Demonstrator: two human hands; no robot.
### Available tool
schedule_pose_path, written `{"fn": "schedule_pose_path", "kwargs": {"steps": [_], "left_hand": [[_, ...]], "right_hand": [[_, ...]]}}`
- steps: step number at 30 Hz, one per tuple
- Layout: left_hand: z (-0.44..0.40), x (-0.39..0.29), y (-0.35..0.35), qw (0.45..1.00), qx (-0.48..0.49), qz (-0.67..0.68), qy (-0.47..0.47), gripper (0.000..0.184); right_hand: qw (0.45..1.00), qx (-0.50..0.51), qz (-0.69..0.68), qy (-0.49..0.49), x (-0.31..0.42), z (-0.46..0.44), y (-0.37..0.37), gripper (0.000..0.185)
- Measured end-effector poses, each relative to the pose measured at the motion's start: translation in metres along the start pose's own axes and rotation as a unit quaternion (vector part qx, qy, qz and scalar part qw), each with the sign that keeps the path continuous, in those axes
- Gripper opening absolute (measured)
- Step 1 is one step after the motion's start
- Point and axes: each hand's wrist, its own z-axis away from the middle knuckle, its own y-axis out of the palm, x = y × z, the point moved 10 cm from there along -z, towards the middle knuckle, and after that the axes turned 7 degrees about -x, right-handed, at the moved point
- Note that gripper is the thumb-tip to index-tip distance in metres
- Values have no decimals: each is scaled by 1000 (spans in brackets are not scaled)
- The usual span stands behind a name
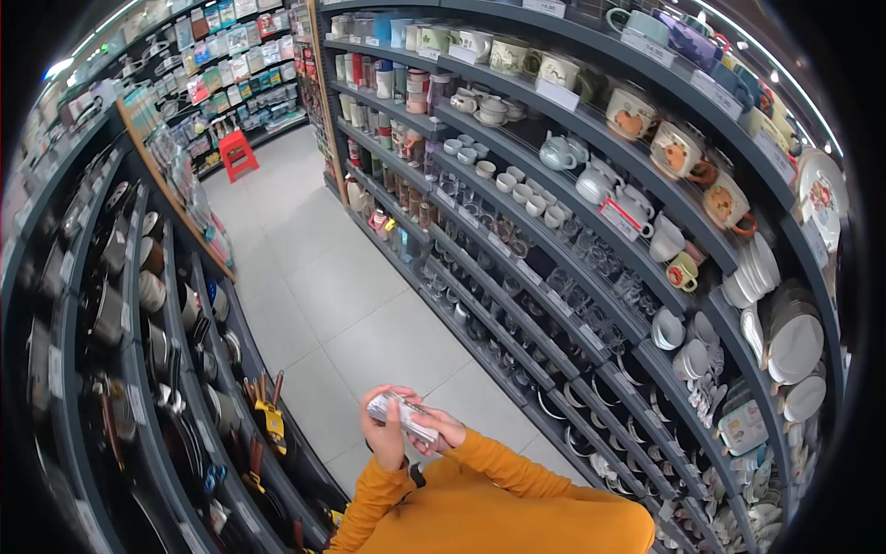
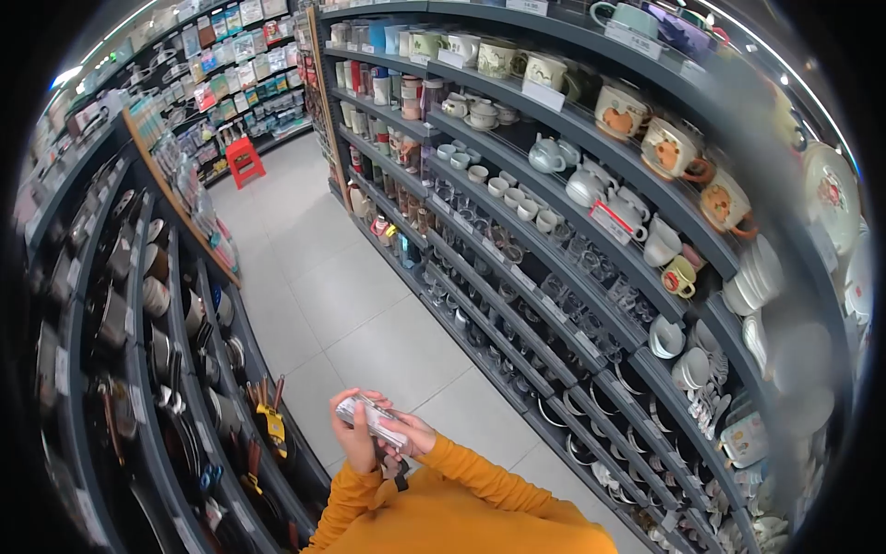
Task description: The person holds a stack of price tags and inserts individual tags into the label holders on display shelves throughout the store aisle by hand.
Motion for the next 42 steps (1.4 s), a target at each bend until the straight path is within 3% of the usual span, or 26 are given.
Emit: {"fn": "schedule_pose_path", "kwargs": {"steps": [4,5,11,14,19,22,23,24,25,26,27,29,32,34,37,40,41,42], "left_hand": [[-92,13,-20,997,-4,18,-69,32],[-116,15,-27,998,5,-7,-70,44],[-248,4,-39,994,52,2,-101,62],[-285,36,-53,979,13,42,-199,57],[-354,97,-73,960,-19,34,-277,41],[-419,117,-68,955,-52,69,-284,36],[-444,120,-64,956,-58,81,-277,35],[-469,122,-58,955,-57,101,-271,34],[-493,125,-52,954,-58,123,-267,34],[-518,128,-43,953,-57,143,-262,33],[-538,119,-26,948,-37,155,-275,31],[-575,125,-4,940,7,163,-298,30],[-613,136,34,917,61,188,-348,29],[-628,146,57,885,104,225,-395,29],[-658,150,84,876,145,202,-414,28],[-690,156,96,862,185,204,-426,28],[-700,156,99,855,198,208,-432,28],[-710,158,101,848,211,211,-439,28]], "right_hand": [[999,16,-4,-31,18,-99,19,29],[999,-5,5,-37,27,-124,25,30],[990,-55,-29,-126,106,-229,77,28],[987,-76,0,-142,120,-270,75,28],[968,-148,103,-174,153,-351,54,34],[973,-113,174,-105,190,-402,47,33],[938,-95,264,-205,211,-430,16,34],[918,-133,353,-124,262,-432,13,33],[809,-234,509,-178,344,-423,11,28],[733,-280,508,-355,433,-403,31,21],[645,-304,523,-467,507,-380,50,29],[486,-382,518,-591,624,-347,61,23],[258,-513,581,-577,734,-332,73,22],[156,-564,621,-521,792,-348,40,27],[211,-655,647,-328,840,-363,-15,25],[330,-621,637,-315,845,-367,-26,20],[347,-623,617,-332,844,-363,-24,15],[405,-610,595,-332,843,-360,-22,17]]}}
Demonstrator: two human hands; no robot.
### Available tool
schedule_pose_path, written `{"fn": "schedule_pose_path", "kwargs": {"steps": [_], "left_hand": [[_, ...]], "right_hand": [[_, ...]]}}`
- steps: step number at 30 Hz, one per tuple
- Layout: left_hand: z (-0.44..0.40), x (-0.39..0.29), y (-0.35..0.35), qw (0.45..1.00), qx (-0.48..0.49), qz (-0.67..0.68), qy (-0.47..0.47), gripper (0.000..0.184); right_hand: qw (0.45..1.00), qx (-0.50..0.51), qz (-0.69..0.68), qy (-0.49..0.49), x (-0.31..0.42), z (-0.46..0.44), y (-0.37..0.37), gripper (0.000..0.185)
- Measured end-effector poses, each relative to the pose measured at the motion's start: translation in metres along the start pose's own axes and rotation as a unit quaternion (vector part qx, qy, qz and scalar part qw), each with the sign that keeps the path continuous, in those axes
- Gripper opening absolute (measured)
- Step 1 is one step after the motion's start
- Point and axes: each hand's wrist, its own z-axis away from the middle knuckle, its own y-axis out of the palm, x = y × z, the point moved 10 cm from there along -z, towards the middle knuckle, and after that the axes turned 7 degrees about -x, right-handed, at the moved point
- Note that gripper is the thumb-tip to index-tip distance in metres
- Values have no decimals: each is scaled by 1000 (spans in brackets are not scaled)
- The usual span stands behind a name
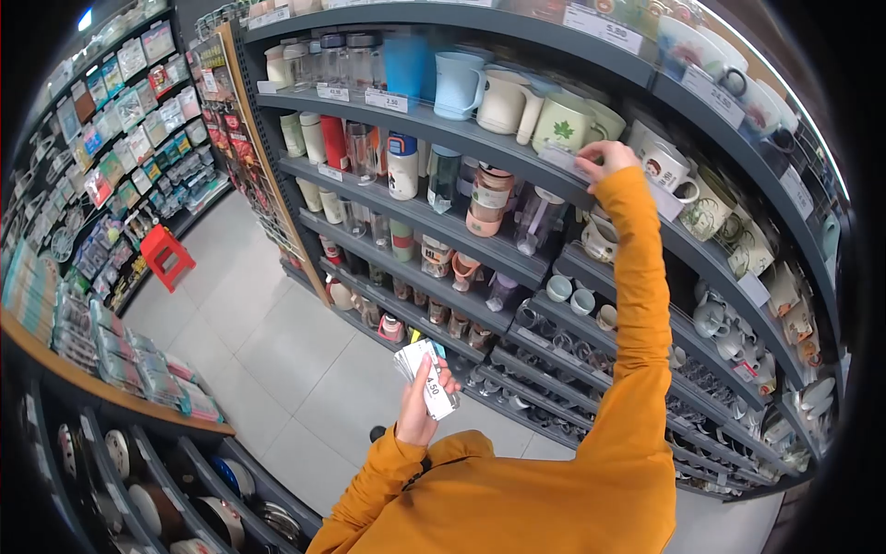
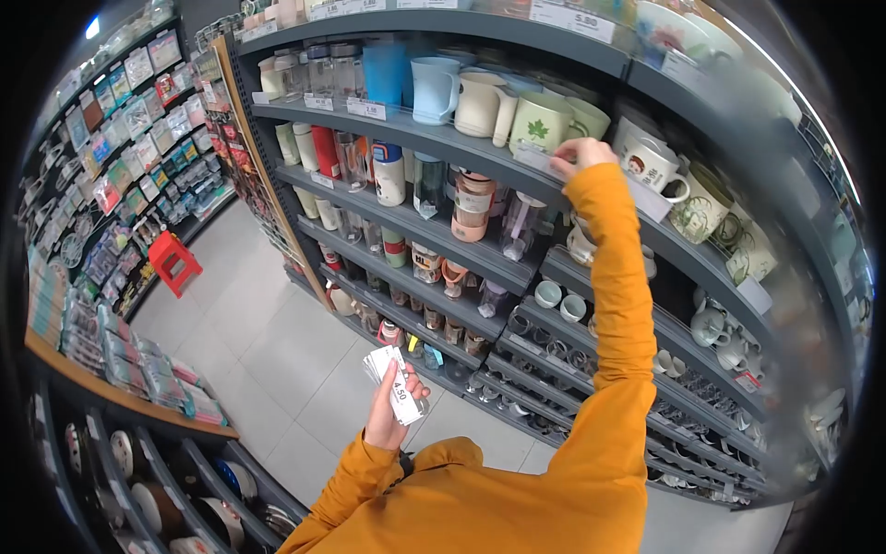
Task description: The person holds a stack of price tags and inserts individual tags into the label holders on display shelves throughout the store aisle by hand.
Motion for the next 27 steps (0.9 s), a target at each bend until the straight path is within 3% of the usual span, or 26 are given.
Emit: {"fn": "schedule_pose_path", "kwargs": {"steps": [5,6,7,10,12,13,15,16,17,18,19,20,22,24,27], "left_hand": [[-48,-58,-15,999,29,13,39,22],[-59,-72,-19,998,36,21,54,20],[-68,-86,-17,996,59,13,67,19],[-93,-132,-7,988,124,-10,96,18],[-122,-145,-38,995,64,-66,38,20],[-126,-169,-35,995,6,-87,57,20],[-150,-194,-59,994,33,-93,43,20],[-159,-209,-72,994,44,-97,35,21],[-166,-229,-81,993,27,-112,30,22],[-174,-247,-86,994,37,-106,18,22],[-181,-262,-92,994,46,-99,7,23],[-187,-276,-98,994,54,-93,-5,23],[-200,-296,-104,992,94,-85,-25,26],[-212,-311,-103,988,132,-60,-54,27],[-230,-322,-94,977,182,-8,-108,33]], "right_hand": [[981,-108,-157,-24,64,38,-38,17],[956,-42,-291,-11,79,54,-12,17],[938,41,-342,37,103,78,21,15],[890,231,-370,131,160,147,146,13],[830,319,-423,173,190,180,221,14],[837,321,-415,155,208,184,245,16],[882,318,-336,85,241,167,265,22],[905,293,-302,62,253,144,265,22],[945,182,-266,62,268,104,237,21],[974,46,-221,2,265,62,218,20],[968,-130,-210,-53,267,24,189,21],[979,-151,-133,36,259,-5,178,27],[984,-177,9,17,249,-54,179,32],[986,-138,59,75,228,-80,194,34],[981,-106,-96,134,214,-87,203,24]]}}
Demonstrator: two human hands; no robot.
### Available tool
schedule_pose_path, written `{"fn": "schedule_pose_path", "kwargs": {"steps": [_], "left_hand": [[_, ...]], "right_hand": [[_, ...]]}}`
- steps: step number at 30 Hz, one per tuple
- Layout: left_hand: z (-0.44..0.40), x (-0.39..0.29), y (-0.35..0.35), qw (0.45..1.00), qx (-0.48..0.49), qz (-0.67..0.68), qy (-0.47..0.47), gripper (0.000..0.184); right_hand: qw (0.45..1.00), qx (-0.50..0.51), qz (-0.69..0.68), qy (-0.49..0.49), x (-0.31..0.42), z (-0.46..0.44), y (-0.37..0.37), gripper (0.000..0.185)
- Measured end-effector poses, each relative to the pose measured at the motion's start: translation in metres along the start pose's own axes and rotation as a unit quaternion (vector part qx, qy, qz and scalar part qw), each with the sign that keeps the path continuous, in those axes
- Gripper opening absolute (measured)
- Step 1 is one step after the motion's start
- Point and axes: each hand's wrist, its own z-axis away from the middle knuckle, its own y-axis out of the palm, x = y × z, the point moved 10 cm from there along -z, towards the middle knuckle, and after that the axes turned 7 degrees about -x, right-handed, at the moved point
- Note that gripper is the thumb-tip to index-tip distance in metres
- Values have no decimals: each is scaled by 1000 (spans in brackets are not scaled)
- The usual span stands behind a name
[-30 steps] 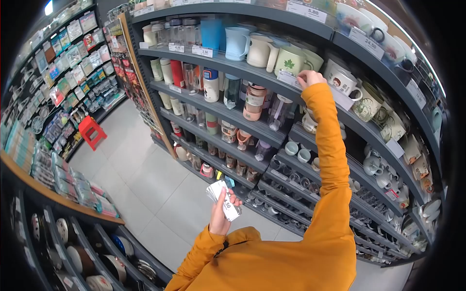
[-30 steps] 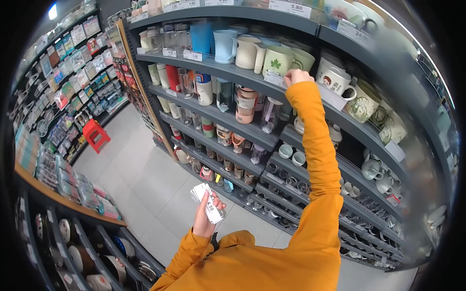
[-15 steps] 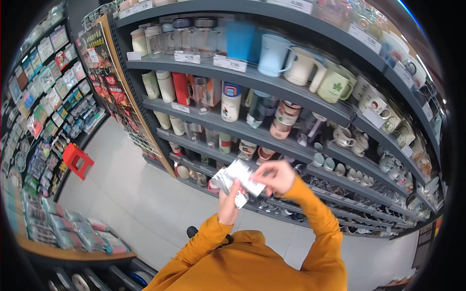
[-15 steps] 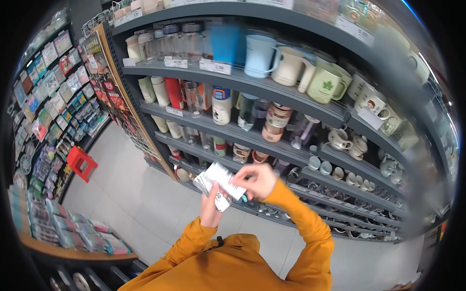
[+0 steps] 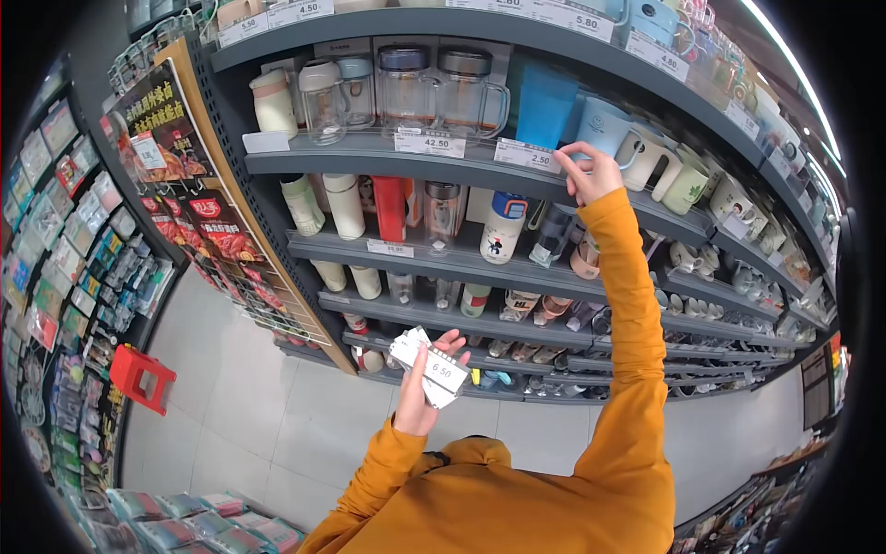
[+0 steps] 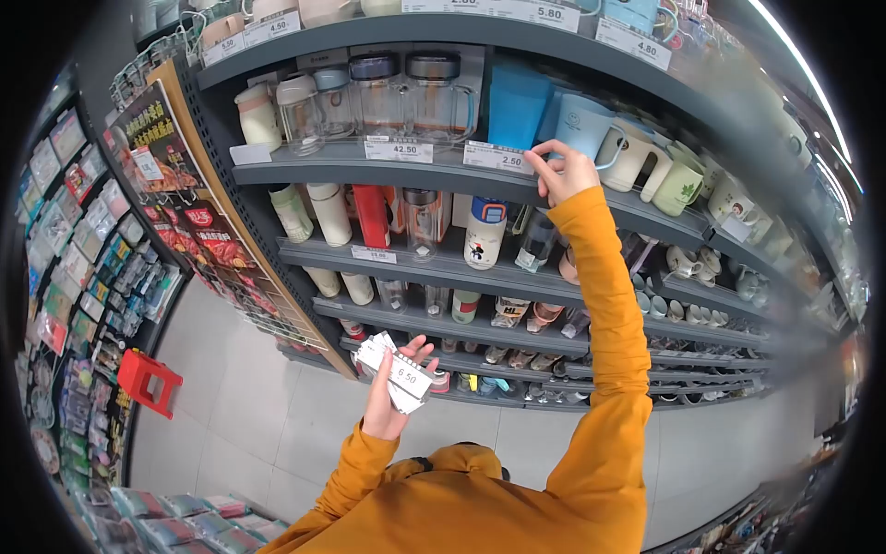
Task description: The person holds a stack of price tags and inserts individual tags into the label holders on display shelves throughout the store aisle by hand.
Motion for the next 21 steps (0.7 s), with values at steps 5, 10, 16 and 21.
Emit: {"fn": "schedule_pose_path", "kwargs": {"steps": [5,10,16,21], "left_hand": [[-22,-24,20,998,43,-46,29,46],[-52,-9,6,993,12,-109,44,53],[-63,-11,-11,997,-54,-31,51,52],[-66,-9,-23,991,-96,4,89,51]], "right_hand": [[981,-86,-176,13,12,26,-17,15],[907,231,-274,223,-32,178,122,14],[913,305,-224,156,-1,170,140,19],[985,100,-49,-135,92,34,93,31]]}}
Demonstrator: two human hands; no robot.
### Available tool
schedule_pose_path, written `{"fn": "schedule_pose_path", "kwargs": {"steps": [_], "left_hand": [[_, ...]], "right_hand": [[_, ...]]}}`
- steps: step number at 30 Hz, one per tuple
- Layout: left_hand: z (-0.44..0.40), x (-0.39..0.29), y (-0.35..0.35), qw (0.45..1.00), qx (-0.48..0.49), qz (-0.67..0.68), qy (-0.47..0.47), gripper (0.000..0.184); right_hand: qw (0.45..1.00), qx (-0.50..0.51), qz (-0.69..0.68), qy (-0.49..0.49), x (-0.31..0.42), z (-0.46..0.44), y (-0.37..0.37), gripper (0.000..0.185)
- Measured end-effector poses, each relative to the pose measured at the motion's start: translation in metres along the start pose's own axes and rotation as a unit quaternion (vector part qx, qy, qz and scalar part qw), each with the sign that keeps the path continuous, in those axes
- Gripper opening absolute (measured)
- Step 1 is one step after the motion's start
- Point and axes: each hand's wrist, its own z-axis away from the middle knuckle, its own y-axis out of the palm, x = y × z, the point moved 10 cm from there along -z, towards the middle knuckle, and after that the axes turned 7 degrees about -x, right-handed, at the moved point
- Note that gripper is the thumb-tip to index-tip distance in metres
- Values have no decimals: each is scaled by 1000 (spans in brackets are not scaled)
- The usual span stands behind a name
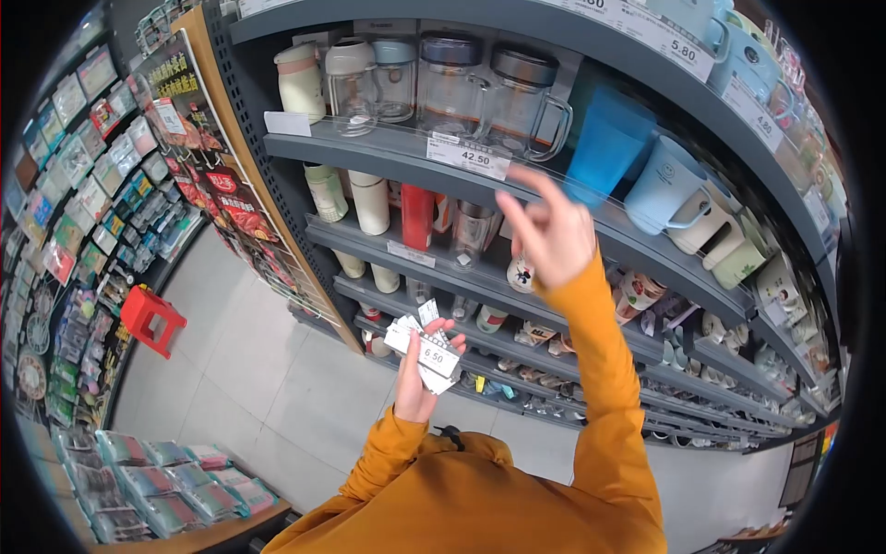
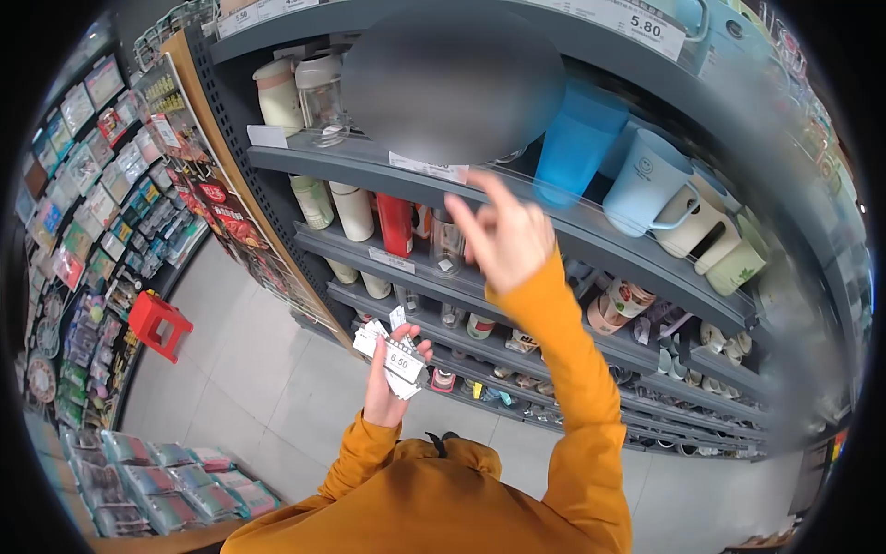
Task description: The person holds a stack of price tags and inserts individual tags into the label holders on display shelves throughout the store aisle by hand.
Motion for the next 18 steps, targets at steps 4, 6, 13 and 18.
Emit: {"fn": "schedule_pose_path", "kwargs": {"steps": [4,6,13,18], "left_hand": [[2,11,-13,998,-60,-20,4,36],[0,15,-19,996,-90,-4,13,37],[-6,14,-36,987,-154,6,53,44],[-9,15,-48,980,-171,-26,96,42]], "right_hand": [[998,12,59,10,-28,-47,21,25],[999,25,-2,33,-25,-47,18,21],[953,-65,-268,124,-48,1,-10,15],[862,165,-362,314,-89,135,92,16]]}}
